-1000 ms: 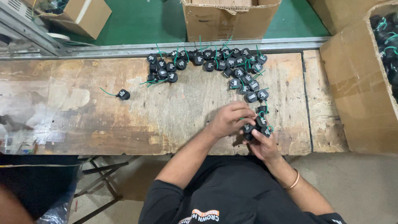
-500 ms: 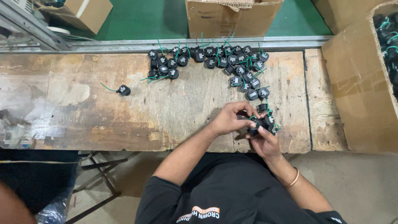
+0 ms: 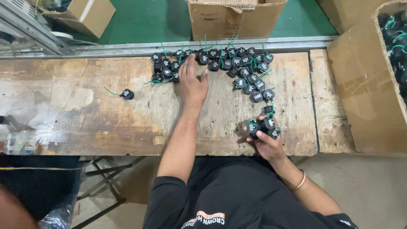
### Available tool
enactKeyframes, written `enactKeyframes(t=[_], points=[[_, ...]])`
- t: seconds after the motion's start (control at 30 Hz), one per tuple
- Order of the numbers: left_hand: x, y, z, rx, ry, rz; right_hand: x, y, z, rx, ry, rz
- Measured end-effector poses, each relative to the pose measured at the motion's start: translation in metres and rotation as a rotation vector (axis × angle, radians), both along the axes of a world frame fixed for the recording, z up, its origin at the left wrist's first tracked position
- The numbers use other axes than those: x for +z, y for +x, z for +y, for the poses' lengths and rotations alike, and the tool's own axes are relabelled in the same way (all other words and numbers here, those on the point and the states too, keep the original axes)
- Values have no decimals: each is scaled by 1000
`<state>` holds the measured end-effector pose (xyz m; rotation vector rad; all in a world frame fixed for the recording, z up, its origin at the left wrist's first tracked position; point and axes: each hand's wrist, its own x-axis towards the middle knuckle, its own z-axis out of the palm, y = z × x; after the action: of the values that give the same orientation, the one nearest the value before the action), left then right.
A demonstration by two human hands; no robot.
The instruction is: The person picks up black power adapters with green cords from a wooden workbench, wraps and secures each cord around its unit by hand, and places the finished adapters in a pile on the bench, working through them one at a time.
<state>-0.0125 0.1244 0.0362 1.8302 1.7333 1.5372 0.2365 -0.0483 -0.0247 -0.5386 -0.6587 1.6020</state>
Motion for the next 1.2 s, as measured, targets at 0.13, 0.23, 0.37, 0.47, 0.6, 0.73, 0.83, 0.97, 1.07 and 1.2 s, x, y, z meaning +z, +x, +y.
enactKeyframes(t=[0.13,0.23,0.37,0.47,0.6,0.73,0.83,0.97,1.07,1.2], points=[[2,-10,7,10,73,309,-2,0,2,3,14,31],[-4,-13,0,-24,-38,221,-3,-1,2,-5,27,64],[-15,-6,-12,-211,-144,-418,4,-4,0,10,18,146],[-23,12,-30,-634,-137,-930,10,-8,3,9,42,188],[-29,48,-65,-1166,-294,-894,10,-13,1,14,40,221],[-18,67,-78,-965,185,-201,3,-11,0,3,2,166],[-7,62,-80,-989,192,-191,1,-10,2,-7,25,167],[-3,49,-75,-1125,132,-156,2,-14,1,-154,38,63],[-7,50,-72,-1139,-28,-219,5,-19,1,-294,137,-170],[-14,60,-79,-999,-366,-375,11,-22,3,-351,186,-595]])
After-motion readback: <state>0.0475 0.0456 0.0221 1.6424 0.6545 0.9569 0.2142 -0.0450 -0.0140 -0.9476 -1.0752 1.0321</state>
